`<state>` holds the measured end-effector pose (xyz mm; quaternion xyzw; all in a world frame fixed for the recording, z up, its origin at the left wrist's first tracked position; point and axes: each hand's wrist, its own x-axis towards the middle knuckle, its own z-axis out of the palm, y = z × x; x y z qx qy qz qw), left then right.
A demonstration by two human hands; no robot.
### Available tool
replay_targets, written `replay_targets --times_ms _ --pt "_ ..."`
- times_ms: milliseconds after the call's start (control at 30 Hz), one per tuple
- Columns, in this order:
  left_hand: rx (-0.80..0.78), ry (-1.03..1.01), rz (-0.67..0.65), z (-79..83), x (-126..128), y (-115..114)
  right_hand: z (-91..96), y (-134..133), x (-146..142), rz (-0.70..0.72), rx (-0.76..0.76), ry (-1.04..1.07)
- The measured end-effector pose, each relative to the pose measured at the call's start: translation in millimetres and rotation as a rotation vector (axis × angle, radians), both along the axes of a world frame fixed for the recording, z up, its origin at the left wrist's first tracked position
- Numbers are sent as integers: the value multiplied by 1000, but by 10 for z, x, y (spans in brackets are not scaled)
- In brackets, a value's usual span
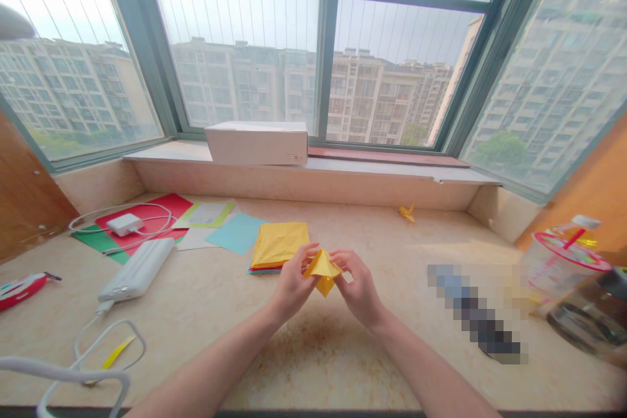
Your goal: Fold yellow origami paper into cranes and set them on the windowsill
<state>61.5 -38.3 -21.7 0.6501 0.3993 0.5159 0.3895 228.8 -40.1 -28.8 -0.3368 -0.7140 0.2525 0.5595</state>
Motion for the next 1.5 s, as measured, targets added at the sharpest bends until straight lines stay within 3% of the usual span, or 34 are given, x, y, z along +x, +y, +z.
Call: replay_targets --times_ms 200,500,633,800,867,1067,1300,1400,1500 --pt "27 92 138 -1 -8 -13 -43 -39 -60 12 111 -87" --pt "55 34 123 -27 -31 -30 2 -106 -67 -26 131 -97" --pt "18 -87 -2 -18 -15 -40 -27 -39 -32 -59 53 6" --pt "-20 -249 -298 72 -6 -118 -20 66 91 -64 -50 160" --pt "-87 -293 -336 110 -4 -127 0 70 128 -43 -54 173" --pt "-289 -204 -294 135 32 -50 15 14 106 60 -88 120" --pt "-241 -187 -64 119 13 -11 20 47 67 99 -287 225" --pt "-229 -160 -55 115 9 -18 22 56 38 170 -402 278" --pt "-238 -158 -116 109 17 -20 8 66 10 151 -430 288"
